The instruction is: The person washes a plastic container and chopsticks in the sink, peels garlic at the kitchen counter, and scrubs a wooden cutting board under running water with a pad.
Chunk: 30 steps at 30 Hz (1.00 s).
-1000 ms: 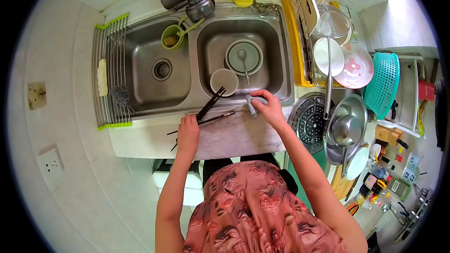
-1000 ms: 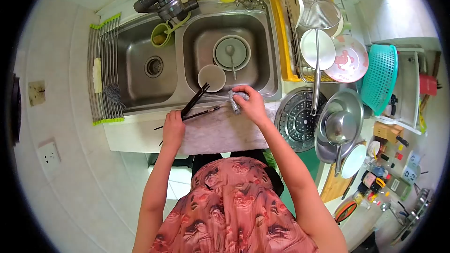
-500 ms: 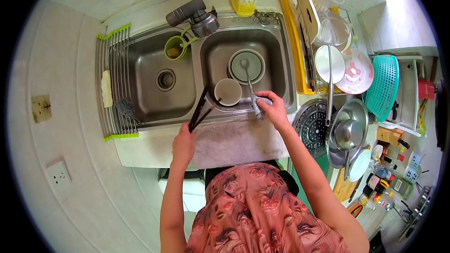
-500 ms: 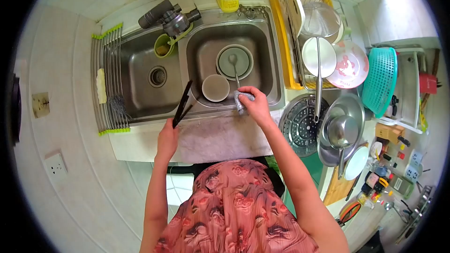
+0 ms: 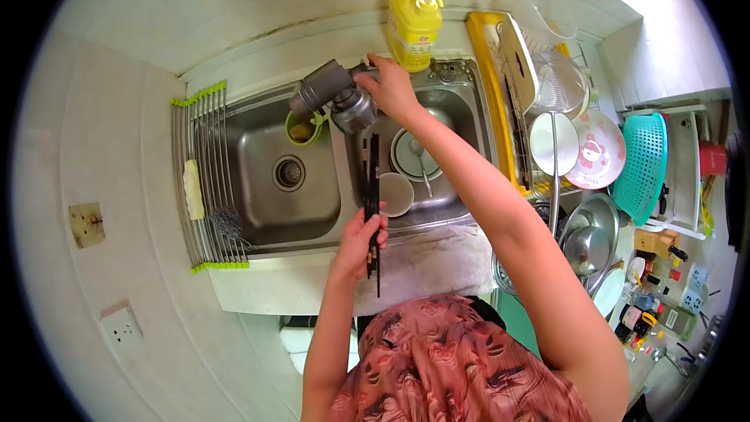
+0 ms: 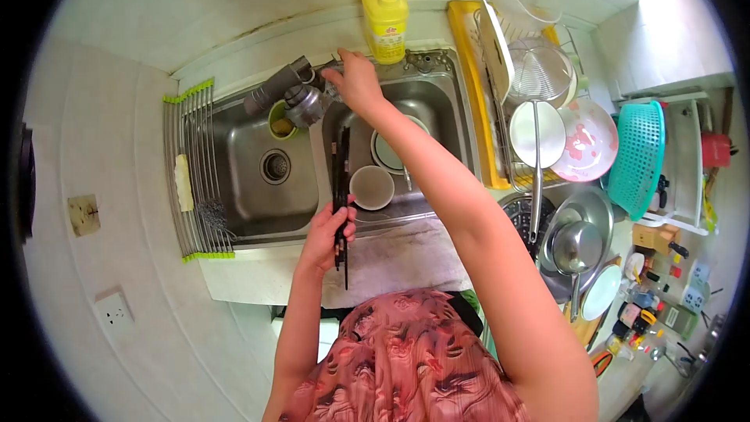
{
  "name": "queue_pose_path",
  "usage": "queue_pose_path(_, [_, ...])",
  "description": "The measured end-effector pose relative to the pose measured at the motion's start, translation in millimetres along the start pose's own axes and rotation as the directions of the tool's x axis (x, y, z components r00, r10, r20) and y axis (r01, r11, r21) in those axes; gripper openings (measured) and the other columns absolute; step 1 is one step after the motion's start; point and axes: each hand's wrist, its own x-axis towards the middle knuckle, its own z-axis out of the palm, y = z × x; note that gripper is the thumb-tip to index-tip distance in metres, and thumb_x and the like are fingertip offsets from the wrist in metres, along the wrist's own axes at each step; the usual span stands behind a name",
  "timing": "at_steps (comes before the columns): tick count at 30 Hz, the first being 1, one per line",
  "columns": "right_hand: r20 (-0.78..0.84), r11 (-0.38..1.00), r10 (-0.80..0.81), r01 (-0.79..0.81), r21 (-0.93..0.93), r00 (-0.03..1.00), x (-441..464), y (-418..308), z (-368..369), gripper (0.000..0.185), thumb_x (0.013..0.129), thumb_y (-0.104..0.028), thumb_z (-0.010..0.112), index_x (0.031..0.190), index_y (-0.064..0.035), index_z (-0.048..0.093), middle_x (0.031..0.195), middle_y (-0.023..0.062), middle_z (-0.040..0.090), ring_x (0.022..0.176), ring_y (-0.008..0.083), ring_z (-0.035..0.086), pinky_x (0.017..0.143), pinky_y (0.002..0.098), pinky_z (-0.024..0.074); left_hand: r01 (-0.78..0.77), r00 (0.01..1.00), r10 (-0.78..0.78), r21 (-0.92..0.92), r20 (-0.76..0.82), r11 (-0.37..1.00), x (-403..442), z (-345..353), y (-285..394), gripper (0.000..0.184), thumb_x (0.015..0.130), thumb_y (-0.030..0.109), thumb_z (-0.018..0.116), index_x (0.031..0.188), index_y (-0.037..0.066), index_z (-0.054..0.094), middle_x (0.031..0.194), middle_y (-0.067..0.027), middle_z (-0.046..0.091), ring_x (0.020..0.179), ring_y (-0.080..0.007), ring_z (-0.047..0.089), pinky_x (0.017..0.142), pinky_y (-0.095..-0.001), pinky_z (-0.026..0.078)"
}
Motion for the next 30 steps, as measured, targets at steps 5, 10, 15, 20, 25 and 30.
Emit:
queue_pose_path(5, [0.177,0.992,0.093,-0.076,-0.101,0.980,26.1,5.1,12.0,0.036,0.088,-0.023,0.069,0.116,0.0001,0.069,0.102,0.0244,0.070,0.098,0.0415,0.066,0.085,0.0467,0.0530,0.017,1.000,-0.017,-0.061,-0.005,0.998,11.4,8.7,-1.6,0.037,0.105,0.016,0.051,0.138,0.000,0.048,0.093,-0.0011,0.054,0.068,-0.0068,0.048,0.059,-0.0223,0.044])
queue_pose_path(10, [0.161,0.995,0.092,-0.085,-0.048,0.983,27.5,15.5,14.1,0.032,0.087,-0.020,0.068,0.113,0.0003,0.071,0.100,0.0244,0.071,0.094,0.0409,0.068,0.085,0.0449,0.0538,0.018,1.000,-0.020,-0.121,-0.019,0.992,19.1,12.1,1.4,0.034,0.105,0.015,0.050,0.136,0.001,0.049,0.093,-0.0022,0.054,0.068,-0.0073,0.049,0.058,-0.0227,0.044])
queue_pose_path(15, [0.141,0.997,0.075,-0.075,-0.004,0.987,30.6,24.2,14.4,0.032,0.086,-0.020,0.068,0.111,0.0009,0.072,0.101,0.0250,0.070,0.094,0.0410,0.068,0.086,0.0439,0.0535,0.003,1.000,-0.007,-0.157,-0.022,0.988,19.4,14.8,5.4,0.035,0.106,0.016,0.049,0.137,0.001,0.049,0.093,-0.0018,0.054,0.068,-0.0075,0.047,0.059,-0.0224,0.043])
queue_pose_path(20, [0.130,0.994,0.104,-0.105,0.002,0.986,29.7,27.0,14.4,0.033,0.086,-0.021,0.068,0.110,0.0015,0.072,0.102,0.0251,0.070,0.096,0.0404,0.068,0.086,0.0432,0.0533,-0.013,1.000,0.010,-0.195,-0.015,0.981,18.9,13.3,3.2,0.035,0.105,0.017,0.050,0.136,0.001,0.050,0.093,-0.0016,0.055,0.068,-0.0078,0.048,0.059,-0.0225,0.043])
queue_pose_path(25, [0.128,0.996,0.085,-0.087,0.006,0.988,30.6,30.2,14.1,0.032,0.086,-0.021,0.069,0.109,0.0014,0.072,0.102,0.0245,0.071,0.096,0.0400,0.068,0.086,0.0424,0.0533,-0.029,0.999,0.025,-0.217,-0.022,0.976,19.8,15.2,5.5,0.032,0.105,0.017,0.050,0.134,0.003,0.051,0.092,-0.0020,0.055,0.067,-0.0081,0.049,0.058,-0.0228,0.044])
queue_pose_path(30, [0.152,0.992,0.116,-0.123,0.035,0.982,31.6,29.1,11.5,0.031,0.085,-0.020,0.070,0.109,0.0002,0.072,0.102,0.0239,0.071,0.096,0.0400,0.068,0.085,0.0420,0.0530,-0.053,0.998,0.048,-0.209,-0.027,0.976,21.5,16.3,9.2,0.034,0.105,0.019,0.050,0.134,0.001,0.051,0.093,-0.0018,0.056,0.068,-0.0081,0.048,0.058,-0.0225,0.042])
